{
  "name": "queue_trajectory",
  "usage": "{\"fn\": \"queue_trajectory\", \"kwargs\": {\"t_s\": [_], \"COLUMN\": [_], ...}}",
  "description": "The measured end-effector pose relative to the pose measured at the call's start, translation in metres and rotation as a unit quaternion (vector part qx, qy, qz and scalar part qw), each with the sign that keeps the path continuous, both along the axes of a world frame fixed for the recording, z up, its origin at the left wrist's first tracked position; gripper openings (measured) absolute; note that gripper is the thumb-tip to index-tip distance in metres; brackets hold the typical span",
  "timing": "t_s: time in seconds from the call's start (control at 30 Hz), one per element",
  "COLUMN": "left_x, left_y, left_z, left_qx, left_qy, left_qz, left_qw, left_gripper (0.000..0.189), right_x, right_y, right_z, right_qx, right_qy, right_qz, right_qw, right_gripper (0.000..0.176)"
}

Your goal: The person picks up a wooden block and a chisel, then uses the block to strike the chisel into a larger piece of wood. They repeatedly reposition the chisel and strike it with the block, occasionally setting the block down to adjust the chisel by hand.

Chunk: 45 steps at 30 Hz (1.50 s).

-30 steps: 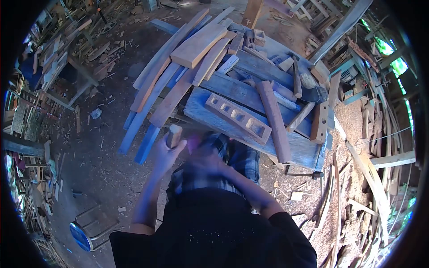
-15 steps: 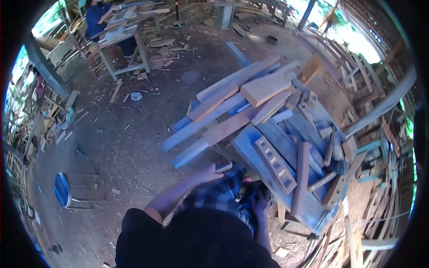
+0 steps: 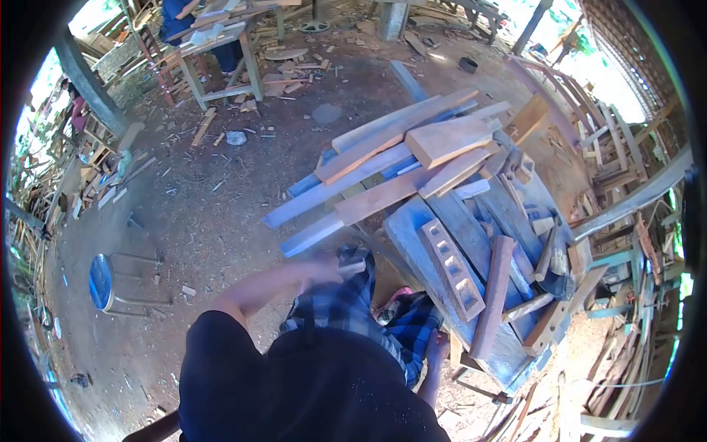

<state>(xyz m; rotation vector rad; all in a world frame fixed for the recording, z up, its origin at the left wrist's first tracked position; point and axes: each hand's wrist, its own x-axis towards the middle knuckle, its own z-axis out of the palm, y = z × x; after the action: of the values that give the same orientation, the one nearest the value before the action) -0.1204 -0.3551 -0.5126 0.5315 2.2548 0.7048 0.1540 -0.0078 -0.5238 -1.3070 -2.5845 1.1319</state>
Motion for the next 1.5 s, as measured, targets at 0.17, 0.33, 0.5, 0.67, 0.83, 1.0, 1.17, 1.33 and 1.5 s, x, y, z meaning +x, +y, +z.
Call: {"fn": "queue_trajectory", "kwargs": {"t_s": [0.17,0.33,0.5,0.67,0.83,1.0,1.17,1.33,1.5], "left_x": [0.009,0.012,0.029,0.038,0.035,0.029,0.033,0.04,0.047], "left_y": [-0.013,0.004,0.017,0.029,0.033,0.041,0.045,0.044,0.046], "left_z": [0.082,0.09,0.122,0.142,0.125,0.131,0.132,0.146,0.161], "left_qx": [-0.099,-0.078,-0.009,0.011,0.046,0.051,0.076,0.092,0.139], "left_qy": [-0.047,0.048,0.067,0.077,0.093,0.08,0.089,0.099,0.112], "left_qz": [-0.09,-0.126,-0.113,-0.13,-0.112,-0.142,-0.147,-0.156,-0.147], "left_qw": [0.99,0.988,0.991,0.989,0.988,0.985,0.982,0.978,0.973], "left_gripper": [0.038,0.041,0.039,0.037,0.04,0.046,0.047,0.047,0.044], "right_x": [-0.005,-0.008,-0.026,-0.052,-0.052,-0.036,-0.039,-0.071,-0.068], "right_y": [0.006,0.018,-0.01,-0.023,0.001,0.031,0.021,-0.029,-0.076], "right_z": [-0.042,0.009,-0.002,-0.011,-0.024,-0.06,-0.057,-0.013,0.067], "right_qx": [0.132,0.019,0.084,0.141,0.182,0.016,0.078,0.179,0.023], "right_qy": [0.063,0.051,0.112,-0.036,-0.059,0.019,-0.01,-0.096,-0.084], "right_qz": [0.005,0.163,0.298,0.441,0.281,0.059,0.07,0.25,0.452], "right_qw": [0.989,0.985,0.944,0.886,0.941,0.998,0.994,0.947,0.888], "right_gripper": [0.053,0.026,0.024,0.054,0.06,0.06,0.059,0.059,0.039]}}
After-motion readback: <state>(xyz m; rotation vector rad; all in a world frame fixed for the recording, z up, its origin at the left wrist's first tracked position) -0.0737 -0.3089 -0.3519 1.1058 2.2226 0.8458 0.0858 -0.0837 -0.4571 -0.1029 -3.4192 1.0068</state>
